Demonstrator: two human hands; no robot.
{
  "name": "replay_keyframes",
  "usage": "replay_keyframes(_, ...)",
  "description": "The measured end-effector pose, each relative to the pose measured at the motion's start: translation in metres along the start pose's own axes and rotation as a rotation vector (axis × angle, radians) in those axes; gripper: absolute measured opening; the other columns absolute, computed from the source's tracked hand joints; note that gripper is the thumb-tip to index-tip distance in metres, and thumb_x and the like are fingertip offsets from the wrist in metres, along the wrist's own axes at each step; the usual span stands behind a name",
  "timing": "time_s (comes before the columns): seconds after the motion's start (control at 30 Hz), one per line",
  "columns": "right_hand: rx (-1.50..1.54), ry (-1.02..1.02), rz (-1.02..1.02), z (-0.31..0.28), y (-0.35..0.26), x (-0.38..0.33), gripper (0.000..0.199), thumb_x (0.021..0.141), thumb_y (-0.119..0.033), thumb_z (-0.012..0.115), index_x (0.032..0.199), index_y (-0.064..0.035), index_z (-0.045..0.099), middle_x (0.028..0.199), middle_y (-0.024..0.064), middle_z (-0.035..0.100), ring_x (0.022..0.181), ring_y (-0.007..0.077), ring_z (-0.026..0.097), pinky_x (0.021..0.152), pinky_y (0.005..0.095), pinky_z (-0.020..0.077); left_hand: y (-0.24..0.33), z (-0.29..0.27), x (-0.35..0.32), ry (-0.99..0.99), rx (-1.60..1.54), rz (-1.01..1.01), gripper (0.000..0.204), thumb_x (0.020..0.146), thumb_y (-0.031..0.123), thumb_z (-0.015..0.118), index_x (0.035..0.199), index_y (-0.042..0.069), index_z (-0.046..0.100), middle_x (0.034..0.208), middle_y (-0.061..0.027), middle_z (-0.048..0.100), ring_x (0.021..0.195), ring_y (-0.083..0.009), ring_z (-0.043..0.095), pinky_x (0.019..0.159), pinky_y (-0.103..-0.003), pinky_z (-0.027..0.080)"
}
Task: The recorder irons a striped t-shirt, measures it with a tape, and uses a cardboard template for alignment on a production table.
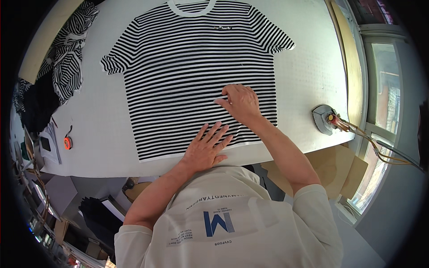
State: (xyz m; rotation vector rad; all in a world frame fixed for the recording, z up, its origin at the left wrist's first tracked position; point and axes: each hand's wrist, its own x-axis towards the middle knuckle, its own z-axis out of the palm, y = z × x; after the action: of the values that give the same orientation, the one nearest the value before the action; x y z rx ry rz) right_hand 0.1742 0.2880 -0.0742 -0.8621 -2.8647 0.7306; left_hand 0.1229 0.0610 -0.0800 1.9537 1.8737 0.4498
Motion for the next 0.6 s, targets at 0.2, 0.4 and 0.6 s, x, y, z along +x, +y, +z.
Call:
replay_keyframes(0.2, -0.063, 0.071, 0.061, -0.018, 0.015, -0.023, 0.016, 0.091, -0.024, 0.07, 0.097, -0.0105, 0.063, 0.077, 0.0016, 0.064, 0.075, 0.0228, 0.062, 0.081, 0.0348, 0.0489, -0.004, -0.011, 0.017, 0.09, 0.035, -0.086, 0.065, 0.097, 0.051, 0.052, 0.15, 0.014, 0.045, 0.162, -0.0091, 0.034, 0.152, -0.0296, 0.026, 0.124, -0.049, 0.016)
replay_keyframes(0.4, 0.045, 0.442, 0.412, -0.032, 0.068, -0.086, 0.026, 0.093, -0.03, 0.069, 0.108, -0.0099, 0.063, 0.08, 0.004, 0.064, 0.075, 0.022, 0.061, 0.079, 0.0338, 0.0487, -0.031, -0.024, 0.05, 0.243, 0.168, -0.216, 0.061, 0.098, 0.042, 0.057, 0.147, 0.008, 0.047, 0.157, -0.0113, 0.041, 0.15, -0.0329, 0.03, 0.122, -0.051, 0.022)
replay_keyframes(0.6, 0.211, 0.081, 0.895, -0.063, 0.06, -0.156, 0.025, 0.093, -0.028, 0.07, 0.099, -0.0053, 0.063, 0.079, 0.0035, 0.061, 0.073, 0.0209, 0.058, 0.073, 0.0329, 0.048, -0.071, -0.046, -0.076, 0.587, 0.225, -0.782, 0.061, 0.098, 0.033, 0.061, 0.15, 0.006, 0.043, 0.154, -0.0161, 0.042, 0.141, -0.0324, 0.04, 0.116, -0.049, 0.027)
